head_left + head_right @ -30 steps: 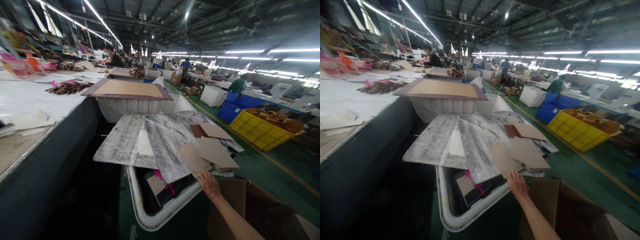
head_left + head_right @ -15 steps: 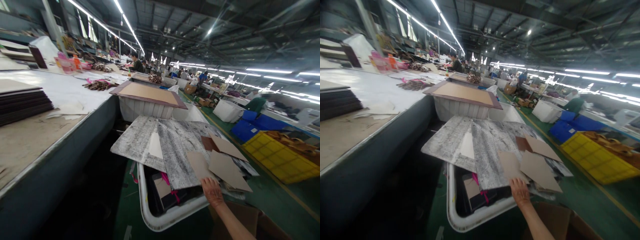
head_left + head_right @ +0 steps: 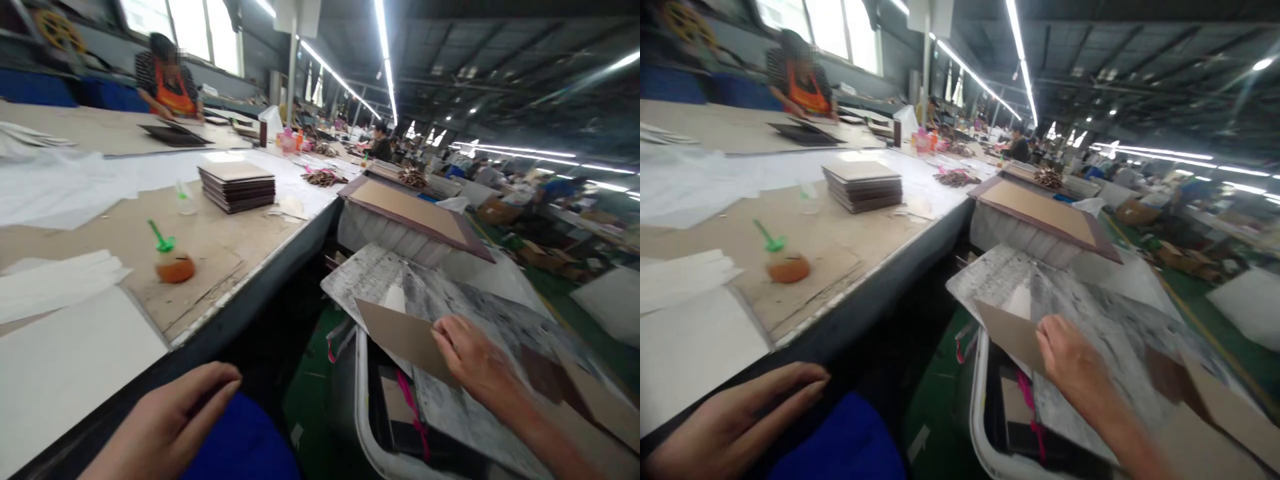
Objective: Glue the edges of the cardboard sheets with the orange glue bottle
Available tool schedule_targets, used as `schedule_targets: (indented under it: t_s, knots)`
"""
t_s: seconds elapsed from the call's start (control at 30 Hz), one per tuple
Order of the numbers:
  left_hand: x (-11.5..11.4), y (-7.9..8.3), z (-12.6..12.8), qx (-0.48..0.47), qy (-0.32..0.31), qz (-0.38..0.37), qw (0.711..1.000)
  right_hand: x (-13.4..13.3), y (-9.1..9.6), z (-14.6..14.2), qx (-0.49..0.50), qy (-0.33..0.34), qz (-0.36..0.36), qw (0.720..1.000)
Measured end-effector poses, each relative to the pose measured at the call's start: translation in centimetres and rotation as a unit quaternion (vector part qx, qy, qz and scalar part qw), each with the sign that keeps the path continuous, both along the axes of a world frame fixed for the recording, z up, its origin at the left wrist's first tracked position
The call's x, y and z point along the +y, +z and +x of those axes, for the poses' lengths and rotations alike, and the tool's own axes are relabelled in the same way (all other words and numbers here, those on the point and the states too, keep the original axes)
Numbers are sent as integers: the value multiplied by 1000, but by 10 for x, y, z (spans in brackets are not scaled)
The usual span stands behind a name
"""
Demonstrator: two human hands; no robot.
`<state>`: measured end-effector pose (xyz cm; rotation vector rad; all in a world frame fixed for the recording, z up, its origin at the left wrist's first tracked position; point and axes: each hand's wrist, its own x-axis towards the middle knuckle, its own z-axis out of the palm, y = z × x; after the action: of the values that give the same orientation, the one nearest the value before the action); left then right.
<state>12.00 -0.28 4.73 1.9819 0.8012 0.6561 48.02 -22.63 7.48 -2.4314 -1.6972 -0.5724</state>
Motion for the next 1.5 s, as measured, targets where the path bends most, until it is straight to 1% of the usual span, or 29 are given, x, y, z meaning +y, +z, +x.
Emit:
schedule_targets:
  t_s: [0.03, 0.07, 0.13, 0.17, 0.23, 0.3, 0.4, 0.47, 0.53, 0.63, 0.7, 0.77, 0.8, 0.83, 0.87, 0.9, 0.93, 1.0, 1.03, 1.07, 1.1, 1.13, 1.2, 1.23, 1.27, 1.33, 1.37, 1.43, 1.5]
  knots:
    - [-1, 9, 4, 35, -42, 39, 998, 21, 12, -12, 9, 55, 11, 998]
    - [-2, 20, 10, 50, -59, 84, 993, 41, 23, -24, 6, 110, 22, 994]
    - [-3, 43, 22, 70, -72, 169, 980, 81, 42, -53, -14, 223, 36, 974]
    - [-3, 54, 27, 82, -78, 200, 973, 100, 50, -69, -25, 273, 38, 961]
    - [-2, 71, 30, 90, -63, 254, 961, 132, 64, -102, -45, 352, 32, 934]
    - [1, 83, 25, 102, -42, 302, 947, 158, 74, -133, -59, 410, 25, 910]
    - [9, 92, 5, 101, -12, 367, 925, 187, 82, -174, -68, 471, 22, 879]
    - [13, 97, -13, 97, 7, 395, 914, 203, 86, -195, -73, 502, 26, 861]
    - [16, 101, -31, 97, 24, 405, 909, 217, 93, -214, -78, 535, 29, 841]
    - [19, 109, -56, 95, 57, 415, 903, 232, 111, -238, -99, 575, 40, 811]
    - [22, 116, -73, 83, 104, 413, 901, 233, 124, -251, -106, 580, 70, 805]
    - [24, 122, -91, 56, 172, 384, 905, 227, 130, -258, -70, 572, 101, 811]
    - [25, 125, -101, 34, 214, 361, 907, 222, 128, -259, -32, 571, 105, 813]
    - [26, 127, -111, 9, 259, 331, 907, 217, 121, -259, 16, 572, 96, 815]
    - [27, 127, -120, -22, 304, 297, 905, 213, 110, -258, 71, 572, 78, 814]
    - [28, 126, -130, -57, 346, 260, 900, 210, 95, -257, 126, 566, 49, 813]
    - [28, 124, -139, -98, 380, 220, 893, 209, 77, -256, 180, 546, 14, 818]
    - [30, 113, -154, -189, 419, 139, 877, 213, 37, -256, 295, 466, -35, 833]
    - [31, 106, -160, -238, 426, 100, 867, 216, 18, -258, 358, 424, -58, 830]
    - [32, 99, -164, -285, 428, 60, 856, 220, 1, -261, 427, 378, -78, 818]
    - [33, 91, -167, -327, 430, 20, 841, 223, -12, -266, 496, 340, -97, 793]
    - [34, 83, -168, -362, 434, -19, 825, 226, -22, -271, 557, 310, -111, 763]
    - [35, 67, -170, -409, 454, -84, 788, 230, -33, -281, 644, 266, -128, 706]
    - [34, 60, -170, -421, 467, -106, 770, 232, -34, -285, 665, 251, -130, 692]
    - [33, 53, -170, -427, 480, -123, 756, 233, -34, -288, 673, 236, -130, 689]
    - [27, 38, -172, -420, 506, -138, 740, 239, -32, -290, 663, 212, -123, 707]
    - [23, 30, -173, -403, 518, -141, 741, 244, -31, -289, 648, 210, -122, 722]
    - [12, 14, -177, -334, 538, -148, 760, 259, -33, -285, 596, 229, -124, 759]
    - [2, -1, -183, -228, 545, -156, 792, 277, -38, -280, 511, 276, -129, 804]
